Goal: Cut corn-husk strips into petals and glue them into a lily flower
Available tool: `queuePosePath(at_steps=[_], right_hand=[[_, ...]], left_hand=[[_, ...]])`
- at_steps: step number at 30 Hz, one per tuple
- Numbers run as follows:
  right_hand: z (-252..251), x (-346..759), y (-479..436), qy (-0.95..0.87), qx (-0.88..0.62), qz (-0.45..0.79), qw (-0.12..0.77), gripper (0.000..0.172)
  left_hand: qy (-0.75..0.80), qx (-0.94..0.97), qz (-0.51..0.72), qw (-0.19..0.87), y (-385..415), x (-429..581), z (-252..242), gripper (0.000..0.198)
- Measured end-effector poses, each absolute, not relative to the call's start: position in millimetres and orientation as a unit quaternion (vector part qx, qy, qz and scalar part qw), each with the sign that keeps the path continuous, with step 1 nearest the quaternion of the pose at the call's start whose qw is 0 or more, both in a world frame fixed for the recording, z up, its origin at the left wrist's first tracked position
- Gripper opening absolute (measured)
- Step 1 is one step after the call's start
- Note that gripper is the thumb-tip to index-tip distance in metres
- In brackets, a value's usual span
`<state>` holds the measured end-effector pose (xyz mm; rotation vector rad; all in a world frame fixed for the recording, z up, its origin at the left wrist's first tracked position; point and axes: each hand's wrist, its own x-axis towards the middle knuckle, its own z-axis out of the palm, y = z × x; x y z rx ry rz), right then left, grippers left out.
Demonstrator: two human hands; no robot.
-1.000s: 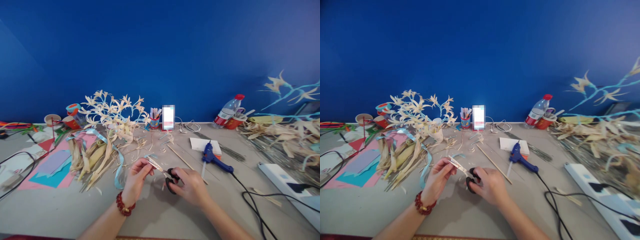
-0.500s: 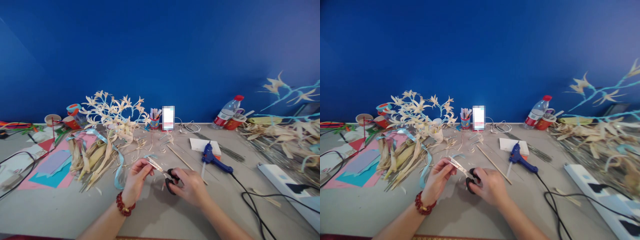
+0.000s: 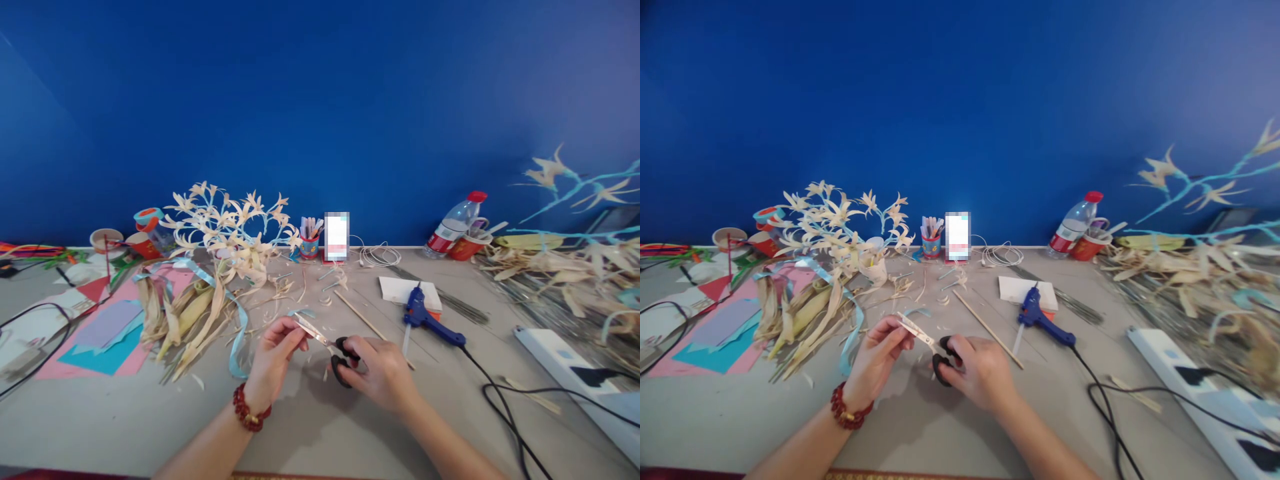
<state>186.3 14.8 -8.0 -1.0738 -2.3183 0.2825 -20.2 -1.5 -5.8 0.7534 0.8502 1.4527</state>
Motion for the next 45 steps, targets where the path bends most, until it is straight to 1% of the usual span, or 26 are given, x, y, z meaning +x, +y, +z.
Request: queuePosePath(at_steps=[6, 10, 14, 18, 22, 25, 27, 30, 32, 34, 38, 41, 43, 45], right_hand=[[-12.0, 187.4, 16.0, -0.859, -0.404, 0.093, 0.301, 0.015], [-11.9, 189.8, 16.9, -0.84, -0.417, 0.122, 0.324, 0.022], [-6.5, 190.3, 17.1, -0.83, -0.438, 0.172, 0.299, 0.029], [-3.5, 189.2, 16.3, -0.828, -0.441, 0.202, 0.28, 0.027], [-5.0, 189.0, 17.4, -0.813, -0.456, 0.235, 0.276, 0.029], [-5.2, 189.4, 21.3, -0.801, -0.496, 0.23, 0.244, 0.029], [-4.9, 189.6, 24.0, -0.809, -0.513, 0.205, 0.2, 0.023], [-5.1, 189.1, 24.8, -0.831, -0.515, 0.161, 0.136, 0.013], [-5.6, 188.0, 22.8, -0.842, -0.509, 0.142, 0.109, 0.011], [-6.0, 186.3, 19.8, -0.847, -0.507, 0.131, 0.09, 0.012], [-6.3, 183.0, 15.0, -0.844, -0.515, 0.131, 0.072, 0.021], [-6.4, 182.4, 12.7, -0.843, -0.515, 0.135, 0.073, 0.027], [-6.3, 182.8, 11.2, -0.845, -0.513, 0.135, 0.072, 0.029], [-6.0, 183.5, 10.1, -0.846, -0.512, 0.133, 0.07, 0.032]], left_hand=[[0.365, 0.328, 0.622, 0.61, -0.6, -20.4, -5.9, 0.007], [0.383, 0.327, 0.611, 0.61, -1.7, -21.2, -4.8, 0.009], [0.396, 0.324, 0.604, 0.61, -2.1, -21.6, -3.7, 0.013], [0.398, 0.323, 0.605, 0.609, -1.6, -22.0, -5.1, 0.015], [0.396, 0.315, 0.606, 0.614, -1.2, -22.3, -6.9, 0.015], [0.393, 0.317, 0.616, 0.604, -0.1, -23.3, -7.8, 0.011], [0.398, 0.332, 0.626, 0.583, 1.7, -25.1, -7.8, 0.009], [0.419, 0.365, 0.639, 0.532, 4.8, -29.6, -6.7, 0.01], [0.447, 0.4, 0.633, 0.489, 5.6, -33.0, -4.6, 0.012], [0.485, 0.454, 0.595, 0.452, 5.5, -35.6, -1.3, 0.015], [0.535, 0.604, 0.442, 0.393, 14.4, -34.2, 10.5, 0.021], [0.536, 0.74, 0.309, 0.264, 42.4, -25.9, 20.5, 0.021], [0.543, 0.803, 0.186, 0.159, 70.0, -18.5, 22.7, 0.019], [0.55, 0.81, 0.155, 0.134, 97.6, -11.3, 20.1, 0.015]])
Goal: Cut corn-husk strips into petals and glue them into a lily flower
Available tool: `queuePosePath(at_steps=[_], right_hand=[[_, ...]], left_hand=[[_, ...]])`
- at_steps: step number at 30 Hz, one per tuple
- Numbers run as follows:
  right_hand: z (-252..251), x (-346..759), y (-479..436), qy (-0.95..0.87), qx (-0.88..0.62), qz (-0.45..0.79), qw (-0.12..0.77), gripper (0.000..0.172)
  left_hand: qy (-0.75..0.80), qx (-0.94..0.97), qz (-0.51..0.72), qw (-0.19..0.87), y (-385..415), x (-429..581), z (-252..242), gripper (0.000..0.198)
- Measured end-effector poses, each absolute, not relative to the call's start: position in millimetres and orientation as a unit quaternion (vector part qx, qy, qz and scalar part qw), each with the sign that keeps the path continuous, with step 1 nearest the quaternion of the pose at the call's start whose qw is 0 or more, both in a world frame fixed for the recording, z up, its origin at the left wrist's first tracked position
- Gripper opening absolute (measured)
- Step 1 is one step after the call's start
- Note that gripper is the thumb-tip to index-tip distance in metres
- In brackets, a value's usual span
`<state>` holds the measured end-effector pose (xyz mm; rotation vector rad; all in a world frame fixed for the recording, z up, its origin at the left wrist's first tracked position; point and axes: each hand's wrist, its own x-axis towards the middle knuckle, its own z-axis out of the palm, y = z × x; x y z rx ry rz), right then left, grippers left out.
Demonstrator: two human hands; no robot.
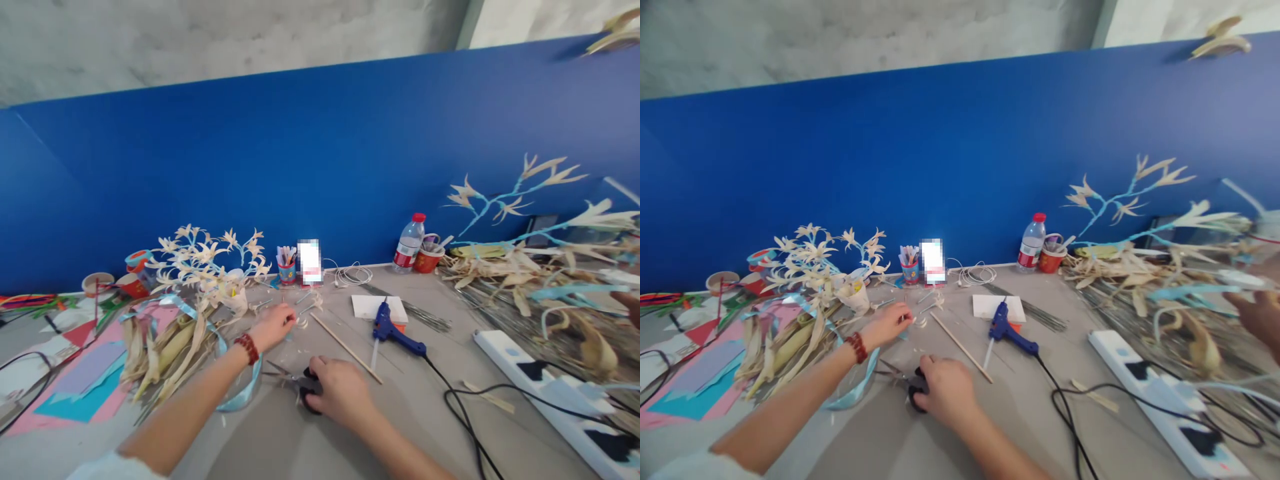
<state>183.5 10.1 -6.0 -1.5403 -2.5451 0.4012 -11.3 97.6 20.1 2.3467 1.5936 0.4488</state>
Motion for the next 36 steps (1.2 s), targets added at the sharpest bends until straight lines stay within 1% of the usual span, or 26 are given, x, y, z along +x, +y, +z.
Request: queuePosePath(at_steps=[5, 9, 14, 19, 22, 25, 27, 28, 29, 31, 32, 33, 36], right_hand=[[-4.3, 186.0, 11.3, -0.846, -0.515, 0.127, 0.052, 0.034], [-4.2, 188.0, 12.8, -0.853, -0.506, 0.115, 0.051, 0.027], [-7.3, 188.3, 12.2, -0.858, -0.496, 0.12, 0.056, 0.026], [-12.3, 190.4, 16.2, -0.86, -0.485, 0.133, 0.083, 0.018], [-11.7, 197.2, 23.0, -0.842, -0.509, 0.15, 0.103, 0.017], [-8.5, 207.3, 32.2, -0.804, -0.558, 0.159, 0.131, 0.016], [-6.9, 212.2, 36.9, -0.791, -0.572, 0.155, 0.154, 0.014], [-6.7, 213.5, 38.1, -0.79, -0.57, 0.153, 0.167, 0.014], [-6.8, 213.8, 38.7, -0.79, -0.566, 0.151, 0.181, 0.013], [-7.6, 212.7, 37.9, -0.788, -0.559, 0.148, 0.211, 0.012], [-8.1, 211.7, 37.0, -0.785, -0.558, 0.147, 0.227, 0.012], [-8.5, 211.0, 36.0, -0.78, -0.558, 0.144, 0.242, 0.012], [-9.4, 211.6, 34.8, -0.774, -0.551, 0.129, 0.284, 0.012]], left_hand=[[0.548, 0.823, 0.106, 0.108, 135.1, -0.4, 6.8, 0.017], [0.534, 0.834, 0.086, 0.107, 136.5, -1.0, 1.0, 0.017], [0.525, 0.837, 0.096, 0.121, 135.2, -4.8, -2.5, 0.018], [0.518, 0.832, 0.156, 0.128, 136.9, -11.4, 9.5, 0.021], [0.529, 0.814, 0.208, 0.117, 122.0, -20.9, 24.5, 0.025], [0.543, 0.792, 0.26, 0.106, 74.8, -27.3, 28.6, 0.031], [0.511, 0.786, 0.327, 0.117, 29.0, -24.4, 21.3, 0.027], [0.474, 0.81, 0.317, 0.137, 5.9, -20.2, 15.6, 0.03], [0.427, 0.844, 0.282, 0.161, -14.9, -14.5, 9.2, 0.042], [0.335, 0.905, 0.166, 0.205, -43.7, 0.2, -3.5, 0.08], [0.318, 0.915, 0.129, 0.213, -50.0, 8.0, -9.4, 0.091], [0.31, 0.92, 0.111, 0.214, -50.7, 15.3, -14.9, 0.097], [0.313, 0.924, 0.101, 0.193, -29.3, 27.4, -28.9, 0.103]])
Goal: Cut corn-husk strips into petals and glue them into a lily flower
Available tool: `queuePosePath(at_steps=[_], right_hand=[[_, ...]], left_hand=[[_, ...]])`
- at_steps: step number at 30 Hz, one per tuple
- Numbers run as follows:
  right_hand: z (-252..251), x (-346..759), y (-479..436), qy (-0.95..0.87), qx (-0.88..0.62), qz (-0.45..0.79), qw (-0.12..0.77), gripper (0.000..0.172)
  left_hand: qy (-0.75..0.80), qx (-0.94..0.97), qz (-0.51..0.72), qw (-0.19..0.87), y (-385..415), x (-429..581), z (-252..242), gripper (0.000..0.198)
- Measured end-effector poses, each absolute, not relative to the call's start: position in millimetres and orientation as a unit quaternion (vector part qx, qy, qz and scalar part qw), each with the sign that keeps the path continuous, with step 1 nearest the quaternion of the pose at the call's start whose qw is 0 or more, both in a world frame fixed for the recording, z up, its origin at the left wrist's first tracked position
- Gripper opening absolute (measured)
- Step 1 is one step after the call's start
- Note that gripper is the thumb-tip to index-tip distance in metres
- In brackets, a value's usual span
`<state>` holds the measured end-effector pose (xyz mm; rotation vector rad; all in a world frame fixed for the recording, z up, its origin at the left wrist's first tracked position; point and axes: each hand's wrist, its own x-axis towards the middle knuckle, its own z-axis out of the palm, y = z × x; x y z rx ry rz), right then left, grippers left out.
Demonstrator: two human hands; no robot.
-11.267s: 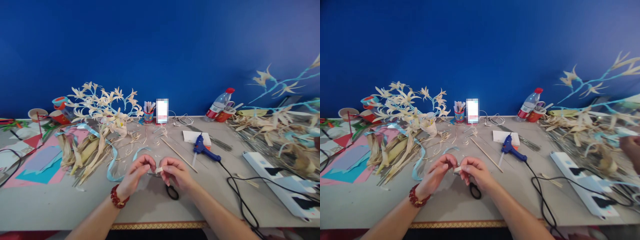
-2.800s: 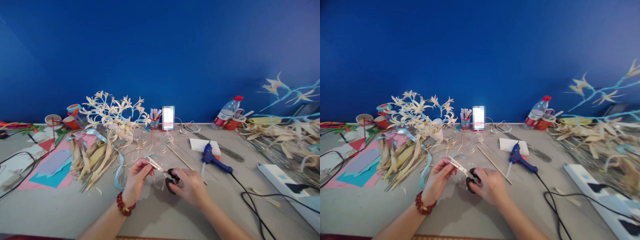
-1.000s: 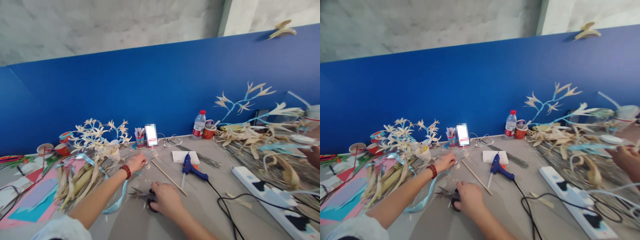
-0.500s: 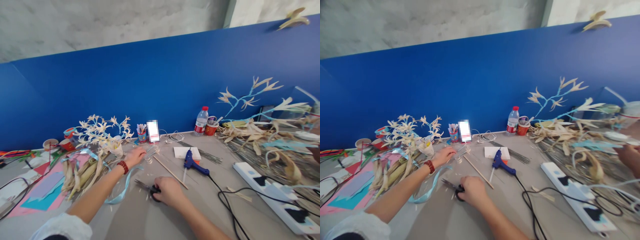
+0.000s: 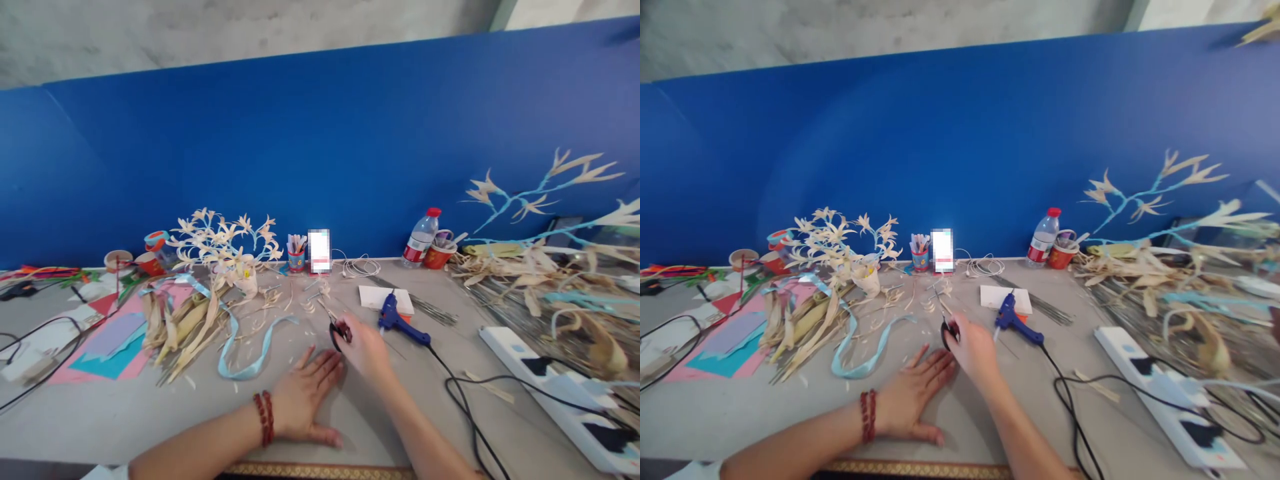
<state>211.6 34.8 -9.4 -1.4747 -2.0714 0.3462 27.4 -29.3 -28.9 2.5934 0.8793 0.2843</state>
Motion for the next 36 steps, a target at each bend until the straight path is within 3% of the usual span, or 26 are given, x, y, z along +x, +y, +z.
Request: queuePosePath(at_steps=[8, 11, 14, 19, 21, 24, 29, 36], right_hand=[[-16.1, 218.9, 41.7, -0.749, -0.538, 0.112, 0.371, 0.017], [-17.2, 215.1, 41.0, -0.754, -0.529, 0.123, 0.369, 0.016], [-16.3, 211.7, 38.0, -0.779, -0.519, 0.147, 0.32, 0.013], [-14.1, 208.3, 32.0, -0.824, -0.499, 0.169, 0.208, 0.008], [-14.7, 206.5, 30.2, -0.836, -0.491, 0.171, 0.177, 0.009], [-16.9, 203.5, 29.2, -0.854, -0.472, 0.169, 0.142, 0.011], [-17.3, 201.1, 28.6, -0.866, -0.473, 0.138, 0.085, 0.007], [-10.3, 201.8, 28.0, -0.869, -0.461, 0.168, 0.07, 0.005]], left_hand=[[0.482, 0.871, 0.093, 0.027, -2.3, -13.5, -33.5, 0.09], [0.42, 0.904, 0.078, 0.016, -28.8, -9.5, -29.4, 0.089], [0.349, 0.934, 0.057, 0.051, -42.6, -0.3, -31.7, 0.09], [0.473, 0.875, 0.099, 0.011, -31.2, -17.7, -25.7, 0.085], [0.506, 0.848, 0.156, -0.016, -31.5, -26.0, -15.1, 0.072], [0.505, 0.832, 0.228, -0.01, -38.0, -29.2, -4.4, 0.033], [0.573, 0.776, 0.263, 0.002, -35.7, -37.1, -14.6, 0.046], [0.704, 0.657, 0.264, -0.056, -19.6, -127.7, -1.6, 0.029]])
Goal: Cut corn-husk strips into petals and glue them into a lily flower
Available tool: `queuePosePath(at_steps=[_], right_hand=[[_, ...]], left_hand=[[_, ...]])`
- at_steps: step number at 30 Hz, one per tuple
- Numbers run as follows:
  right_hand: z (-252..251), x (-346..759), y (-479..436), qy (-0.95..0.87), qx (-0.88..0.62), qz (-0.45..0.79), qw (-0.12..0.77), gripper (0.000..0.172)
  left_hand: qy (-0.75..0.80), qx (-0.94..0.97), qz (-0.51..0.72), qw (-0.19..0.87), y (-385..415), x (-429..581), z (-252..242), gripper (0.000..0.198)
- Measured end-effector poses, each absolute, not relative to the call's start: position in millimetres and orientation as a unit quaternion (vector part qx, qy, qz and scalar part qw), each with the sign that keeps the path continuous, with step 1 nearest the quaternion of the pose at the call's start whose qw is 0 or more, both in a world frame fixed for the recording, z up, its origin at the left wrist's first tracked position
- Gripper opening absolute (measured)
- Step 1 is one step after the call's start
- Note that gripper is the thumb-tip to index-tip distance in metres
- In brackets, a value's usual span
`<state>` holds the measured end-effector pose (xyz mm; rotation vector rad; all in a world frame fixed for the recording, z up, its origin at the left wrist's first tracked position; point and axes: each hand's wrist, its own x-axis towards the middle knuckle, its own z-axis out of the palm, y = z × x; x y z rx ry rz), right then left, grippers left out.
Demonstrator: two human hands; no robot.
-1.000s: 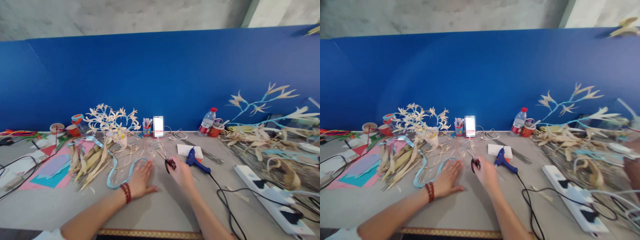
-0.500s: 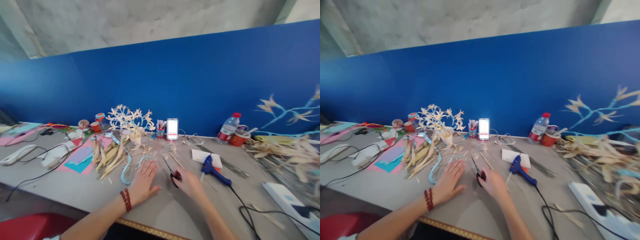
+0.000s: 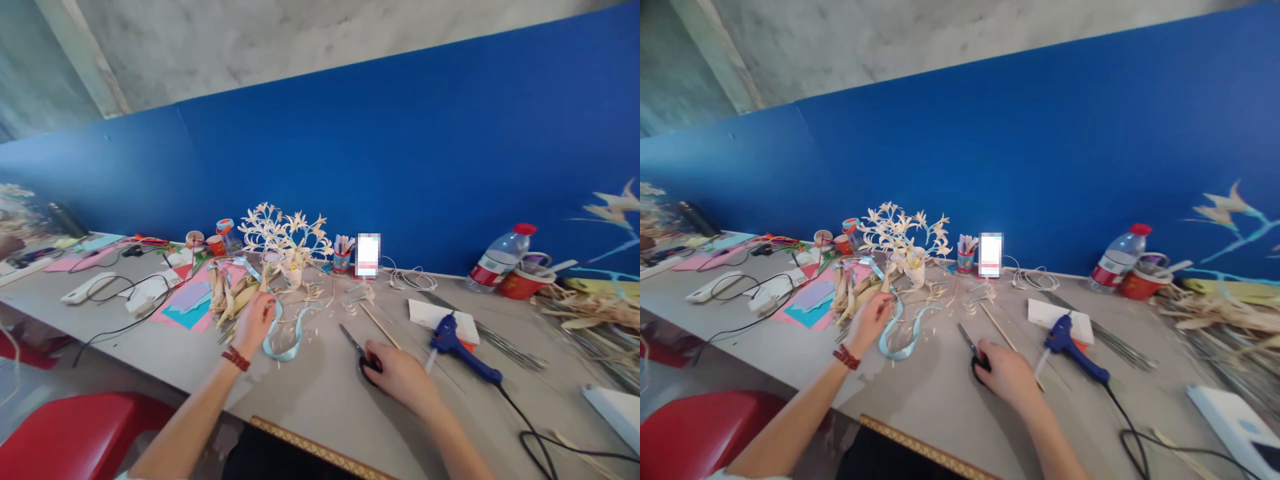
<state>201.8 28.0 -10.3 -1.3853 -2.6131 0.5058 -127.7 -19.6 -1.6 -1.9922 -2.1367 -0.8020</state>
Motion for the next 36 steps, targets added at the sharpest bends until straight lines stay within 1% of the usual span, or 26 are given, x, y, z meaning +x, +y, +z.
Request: queuePosePath(at_steps=[3, 5, 10, 15, 20, 24, 26, 29, 32, 36], right_hand=[[-9.6, 204.2, 28.3, -0.882, -0.428, 0.181, 0.081, 0.009], [-9.4, 205.7, 28.3, -0.889, -0.413, 0.177, 0.091, 0.011], [-6.8, 206.5, 28.8, -0.891, -0.405, 0.166, 0.12, 0.015], [-6.0, 206.7, 31.0, -0.893, -0.38, 0.18, 0.16, 0.019], [-7.4, 206.0, 31.9, -0.889, -0.372, 0.2, 0.176, 0.022], [-8.0, 205.1, 31.5, -0.885, -0.375, 0.207, 0.181, 0.022], [-7.9, 205.0, 31.0, -0.886, -0.371, 0.206, 0.186, 0.023], [-7.3, 204.5, 30.1, -0.889, -0.365, 0.204, 0.187, 0.023], [-7.0, 203.3, 29.8, -0.89, -0.363, 0.207, 0.184, 0.024], [-6.0, 202.6, 30.0, -0.888, -0.362, 0.215, 0.186, 0.026]], left_hand=[[-0.746, -0.629, -0.208, 0.066, -23.2, -167.7, 0.5, 0.013], [-0.758, -0.625, -0.175, 0.064, -26.8, -180.9, -4.1, 0.009], [-0.766, -0.626, -0.14, 0.04, -30.8, -190.3, -12.8, 0.014], [-0.751, -0.644, -0.144, -0.015, -37.7, -214.7, -3.1, 0.019], [-0.706, -0.67, -0.202, -0.111, -49.3, -240.5, 6.0, 0.025], [-0.714, -0.61, -0.287, -0.187, -59.5, -245.8, 14.0, 0.038], [-0.719, -0.575, -0.328, -0.214, -65.1, -244.4, 17.9, 0.039], [-0.714, -0.538, -0.38, -0.237, -73.0, -239.0, 18.4, 0.039], [-0.718, -0.484, -0.441, -0.236, -79.7, -228.3, 10.5, 0.04], [-0.71, -0.397, -0.524, -0.252, -88.7, -195.5, -1.6, 0.041]])
